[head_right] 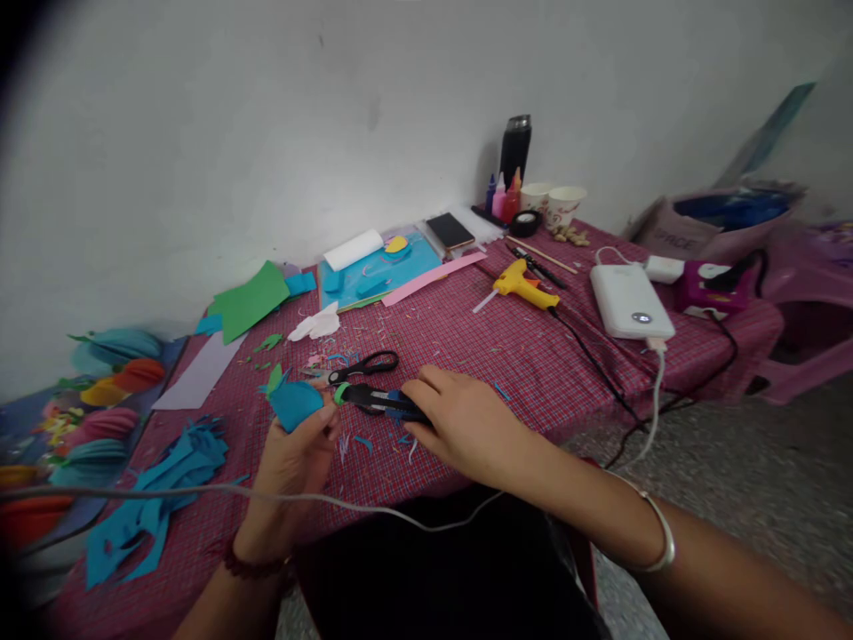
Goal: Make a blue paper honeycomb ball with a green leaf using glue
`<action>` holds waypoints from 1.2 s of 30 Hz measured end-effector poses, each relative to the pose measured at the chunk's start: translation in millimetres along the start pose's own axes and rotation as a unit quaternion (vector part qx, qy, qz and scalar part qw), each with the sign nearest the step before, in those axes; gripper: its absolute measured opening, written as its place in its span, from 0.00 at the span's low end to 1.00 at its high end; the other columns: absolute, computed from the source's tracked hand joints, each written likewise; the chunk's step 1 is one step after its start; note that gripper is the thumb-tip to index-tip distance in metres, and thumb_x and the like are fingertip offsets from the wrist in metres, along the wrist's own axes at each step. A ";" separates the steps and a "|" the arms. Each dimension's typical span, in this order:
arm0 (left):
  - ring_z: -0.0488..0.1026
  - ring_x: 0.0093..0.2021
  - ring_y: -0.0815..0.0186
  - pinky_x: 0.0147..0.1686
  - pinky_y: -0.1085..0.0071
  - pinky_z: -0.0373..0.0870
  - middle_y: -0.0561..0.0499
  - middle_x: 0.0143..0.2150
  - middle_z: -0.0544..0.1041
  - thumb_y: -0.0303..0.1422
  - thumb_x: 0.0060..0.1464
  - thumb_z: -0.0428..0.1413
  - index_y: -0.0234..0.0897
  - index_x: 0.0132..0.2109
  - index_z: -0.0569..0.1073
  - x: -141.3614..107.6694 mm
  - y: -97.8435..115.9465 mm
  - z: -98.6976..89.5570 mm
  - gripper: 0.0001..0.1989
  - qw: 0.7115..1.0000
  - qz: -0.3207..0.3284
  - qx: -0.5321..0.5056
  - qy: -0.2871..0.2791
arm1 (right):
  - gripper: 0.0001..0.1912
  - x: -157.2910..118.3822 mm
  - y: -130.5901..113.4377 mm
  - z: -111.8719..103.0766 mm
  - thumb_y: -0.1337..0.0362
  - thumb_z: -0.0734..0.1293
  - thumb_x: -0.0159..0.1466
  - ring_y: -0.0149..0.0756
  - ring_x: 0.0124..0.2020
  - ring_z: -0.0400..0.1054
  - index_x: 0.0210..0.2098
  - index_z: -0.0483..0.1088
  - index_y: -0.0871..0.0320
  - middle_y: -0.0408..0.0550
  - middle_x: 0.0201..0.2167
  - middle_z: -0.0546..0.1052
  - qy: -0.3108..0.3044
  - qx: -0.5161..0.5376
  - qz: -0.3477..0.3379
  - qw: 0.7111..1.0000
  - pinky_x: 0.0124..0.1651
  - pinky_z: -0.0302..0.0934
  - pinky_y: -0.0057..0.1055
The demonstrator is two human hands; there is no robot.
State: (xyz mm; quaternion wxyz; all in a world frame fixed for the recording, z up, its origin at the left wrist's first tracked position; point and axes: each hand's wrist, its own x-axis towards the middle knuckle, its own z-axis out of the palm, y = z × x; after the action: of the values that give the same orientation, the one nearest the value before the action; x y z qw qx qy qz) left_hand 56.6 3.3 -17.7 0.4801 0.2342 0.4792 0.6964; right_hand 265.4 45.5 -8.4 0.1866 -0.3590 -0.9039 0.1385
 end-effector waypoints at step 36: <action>0.62 0.20 0.77 0.21 0.78 0.57 0.59 0.21 0.70 0.28 0.36 0.66 0.31 0.36 0.74 24.3 -4.9 9.7 0.16 0.975 -0.051 0.206 -0.070 | 0.11 -10.6 39.9 0.5 0.64 0.65 0.67 0.40 0.38 0.64 0.49 0.71 0.55 0.48 0.41 0.75 0.114 -0.150 -0.143 0.972 0.39 0.49 0.36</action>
State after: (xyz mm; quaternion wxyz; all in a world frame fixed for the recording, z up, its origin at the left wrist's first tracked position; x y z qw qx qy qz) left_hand 56.0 29.7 -21.1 0.4890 0.3517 0.5889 0.5389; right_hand 296.2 66.2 -26.6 0.2509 -0.2633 -0.9290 -0.0683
